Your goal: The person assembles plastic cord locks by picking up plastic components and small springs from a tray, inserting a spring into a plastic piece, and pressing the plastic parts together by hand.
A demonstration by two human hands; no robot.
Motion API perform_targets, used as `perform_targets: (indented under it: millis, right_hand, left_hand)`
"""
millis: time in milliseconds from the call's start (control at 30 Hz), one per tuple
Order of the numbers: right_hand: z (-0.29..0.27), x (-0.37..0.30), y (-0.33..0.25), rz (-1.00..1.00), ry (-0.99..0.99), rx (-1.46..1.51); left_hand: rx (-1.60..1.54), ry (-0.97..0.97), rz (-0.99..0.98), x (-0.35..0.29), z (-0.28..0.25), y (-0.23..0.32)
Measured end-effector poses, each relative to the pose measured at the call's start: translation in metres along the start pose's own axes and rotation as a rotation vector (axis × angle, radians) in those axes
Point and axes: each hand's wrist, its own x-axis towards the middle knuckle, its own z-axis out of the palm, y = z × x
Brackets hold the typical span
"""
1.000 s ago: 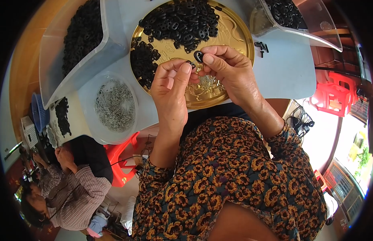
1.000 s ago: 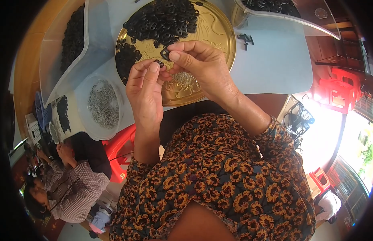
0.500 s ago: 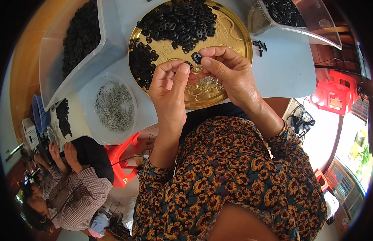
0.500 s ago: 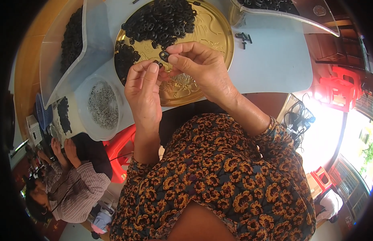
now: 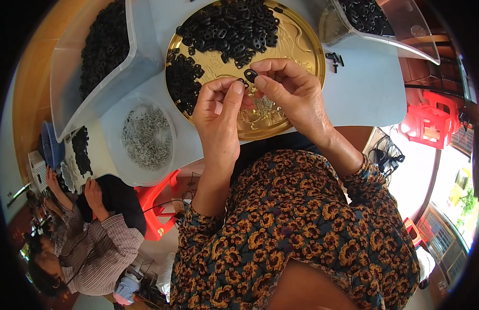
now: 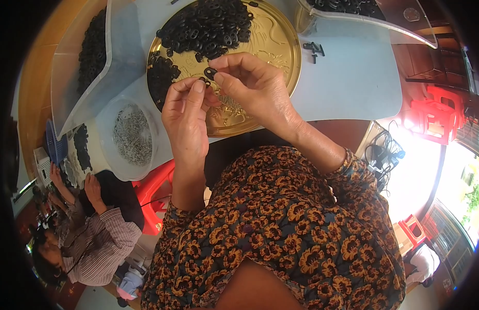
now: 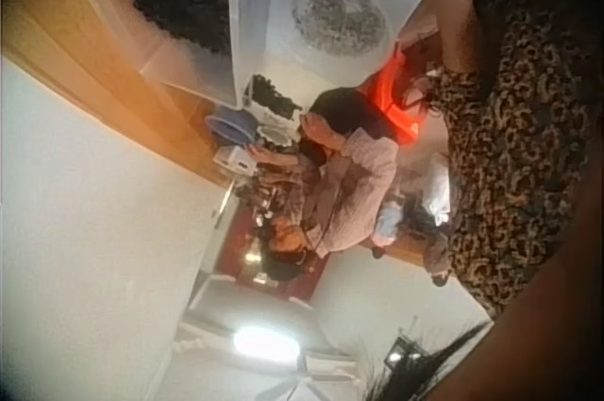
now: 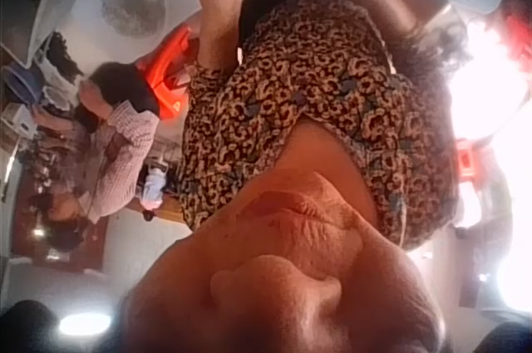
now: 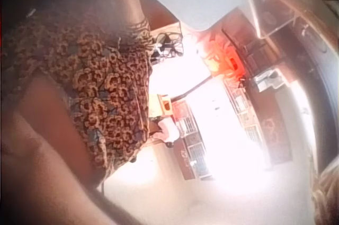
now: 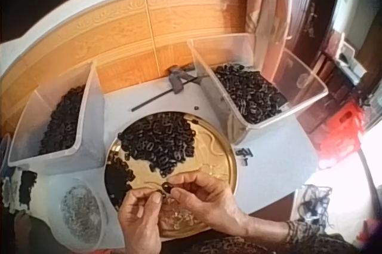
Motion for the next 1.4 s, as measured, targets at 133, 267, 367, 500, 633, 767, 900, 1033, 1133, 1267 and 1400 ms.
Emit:
perform_targets:
  millis: [133, 267, 367, 500, 633, 767, 900, 1033, 1133, 1267, 1400]
  right_hand:
    - [0.002, 0.0, 0.001, -0.001, -0.007, -0.021]
    - [0.002, 0.0, 0.003, 0.001, -0.004, -0.018]
    - [0.003, 0.0, 0.003, 0.003, 0.01, -0.015]
    - [0.002, 0.001, 0.004, 0.007, 0.018, -0.033]
    - [0.003, 0.002, 0.004, -0.028, 0.025, -0.029]
    - [0.003, 0.002, 0.007, -0.053, 0.029, -0.114]
    - [0.003, 0.002, 0.006, -0.041, 0.028, -0.139]
    - [0.004, 0.001, 0.008, -0.023, 0.029, -0.124]
    - [0.004, 0.001, 0.009, -0.011, 0.036, -0.144]
    - [0.007, 0.001, 0.012, -0.01, 0.039, -0.155]
    - [0.015, -0.002, 0.018, 0.02, 0.094, -0.07]
  left_hand:
    - [0.012, -0.006, 0.002, 0.0, 0.0, -0.002]
    - [0.015, 0.005, -0.006, 0.0, -0.001, -0.003]
    - [0.015, 0.004, -0.013, 0.0, -0.002, -0.006]
    - [-0.015, 0.018, -0.027, -0.001, 0.0, -0.004]
    - [-0.018, 0.035, -0.042, -0.002, 0.001, -0.004]
    - [-0.048, 0.026, -0.035, -0.002, 0.0, -0.004]
    - [-0.034, 0.033, -0.041, -0.002, 0.0, -0.002]
    - [-0.065, 0.033, -0.053, -0.002, -0.002, -0.005]
    - [-0.054, 0.033, -0.047, -0.002, -0.004, -0.005]
    - [-0.032, 0.021, -0.052, -0.002, -0.005, -0.005]
    - [-0.059, 0.072, -0.049, -0.003, -0.004, -0.009]
